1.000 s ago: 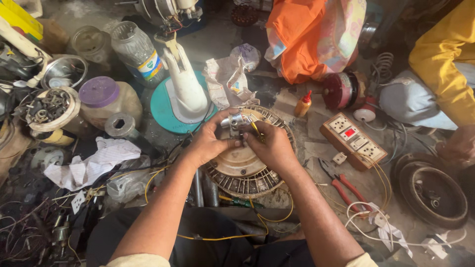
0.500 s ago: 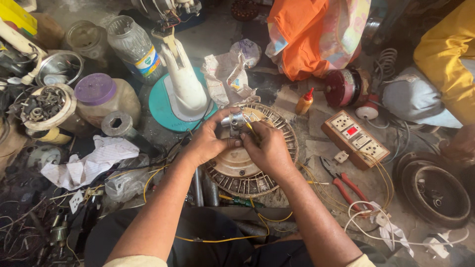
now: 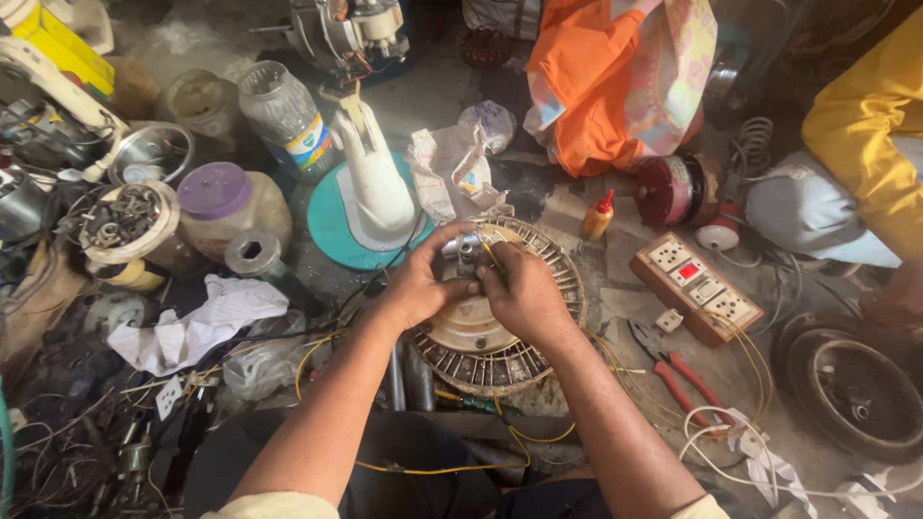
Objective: The person repairs the motor and electrical components of a ceiling fan while sitting on the floor. They use a screwdriver to tighten screws on a mounting bracket and handle several electrical wires.
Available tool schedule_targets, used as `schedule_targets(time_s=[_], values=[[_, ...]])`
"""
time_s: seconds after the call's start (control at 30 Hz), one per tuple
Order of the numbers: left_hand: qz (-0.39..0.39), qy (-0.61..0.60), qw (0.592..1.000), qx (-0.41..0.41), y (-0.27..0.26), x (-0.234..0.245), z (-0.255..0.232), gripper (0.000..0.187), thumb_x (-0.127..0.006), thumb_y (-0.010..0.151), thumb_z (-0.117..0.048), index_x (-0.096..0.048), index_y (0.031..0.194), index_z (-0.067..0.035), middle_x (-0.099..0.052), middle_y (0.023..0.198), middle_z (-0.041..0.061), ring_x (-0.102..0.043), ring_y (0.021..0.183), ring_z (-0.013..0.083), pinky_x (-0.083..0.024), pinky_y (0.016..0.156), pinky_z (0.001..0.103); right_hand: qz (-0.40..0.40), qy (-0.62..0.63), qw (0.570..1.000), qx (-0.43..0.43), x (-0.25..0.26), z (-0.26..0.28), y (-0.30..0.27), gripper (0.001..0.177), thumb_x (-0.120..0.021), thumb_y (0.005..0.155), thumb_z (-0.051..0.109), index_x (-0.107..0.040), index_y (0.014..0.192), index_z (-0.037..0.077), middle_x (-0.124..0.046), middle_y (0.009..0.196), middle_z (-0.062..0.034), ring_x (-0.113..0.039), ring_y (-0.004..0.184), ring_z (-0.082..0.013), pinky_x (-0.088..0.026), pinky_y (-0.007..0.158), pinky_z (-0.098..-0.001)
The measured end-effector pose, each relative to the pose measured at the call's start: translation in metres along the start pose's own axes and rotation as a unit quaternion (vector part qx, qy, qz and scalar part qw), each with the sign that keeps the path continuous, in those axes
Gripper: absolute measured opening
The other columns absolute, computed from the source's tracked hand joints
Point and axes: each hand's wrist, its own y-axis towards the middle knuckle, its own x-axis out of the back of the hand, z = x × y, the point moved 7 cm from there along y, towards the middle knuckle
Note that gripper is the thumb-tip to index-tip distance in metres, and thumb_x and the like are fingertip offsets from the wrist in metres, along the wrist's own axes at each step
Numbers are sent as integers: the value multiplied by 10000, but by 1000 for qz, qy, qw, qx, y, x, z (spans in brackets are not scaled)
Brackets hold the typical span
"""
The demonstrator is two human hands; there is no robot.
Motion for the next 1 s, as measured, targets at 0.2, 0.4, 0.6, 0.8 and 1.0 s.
schedule_targets(time_s=[0.2, 0.4, 0.6, 0.8, 1.0], values=[[-7, -75, 997, -2, 0, -7, 7, 790, -929, 677, -154, -604, 1394, -223, -727, 1282, 31, -645, 1207, 148, -539, 1064, 332, -14, 16, 998, -61, 0, -8, -3, 189, -700, 894, 129, -646, 999, -18, -680, 900, -205, -700, 827, -344, -524, 744, -428], [-17, -67, 998, -1, -1, -2, 9, 825, -948, 645, -183, -606, 1395, -223, -717, 1290, 6, -642, 1196, 131, -534, 1042, 311, -71, 125, 989, -37, 7, -22, -29, 399, -643, 926, 101, -592, 1303, -17, -736, 1091, -171, -726, 1011, -266, -550, 881, -373], [-38, -71, 997, 2, -1, -2, 9, 801, -968, 642, -147, -634, 1369, -199, -734, 1248, 12, -668, 1125, 114, -561, 992, 302, -116, 228, 958, -126, 2, -21, -74, 483, -600, 1014, 93, -528, 1486, 21, -679, 1016, -55, -617, 873, -146, -503, 737, -312], [-34, -73, 996, -30, -1, -1, 3, 794, -945, 668, -96, -619, 1389, -156, -727, 1258, 22, -665, 1085, 99, -568, 961, 284, -146, 285, 929, -185, -12, -16, -99, 393, -595, 1021, 147, -654, 1399, 54, -613, 767, 23, -506, 624, -18, -432, 556, -201], [-23, -134, 991, -3, -1, -4, 5, 812, -939, 656, -94, -600, 1391, -153, -723, 1258, 36, -704, 1039, 112, -592, 922, 285, -169, 181, 957, -153, -12, -5, -110, 356, -658, 973, 129, -688, 1323, 67, -664, 830, 5, -570, 728, -54, -488, 662, -229]])
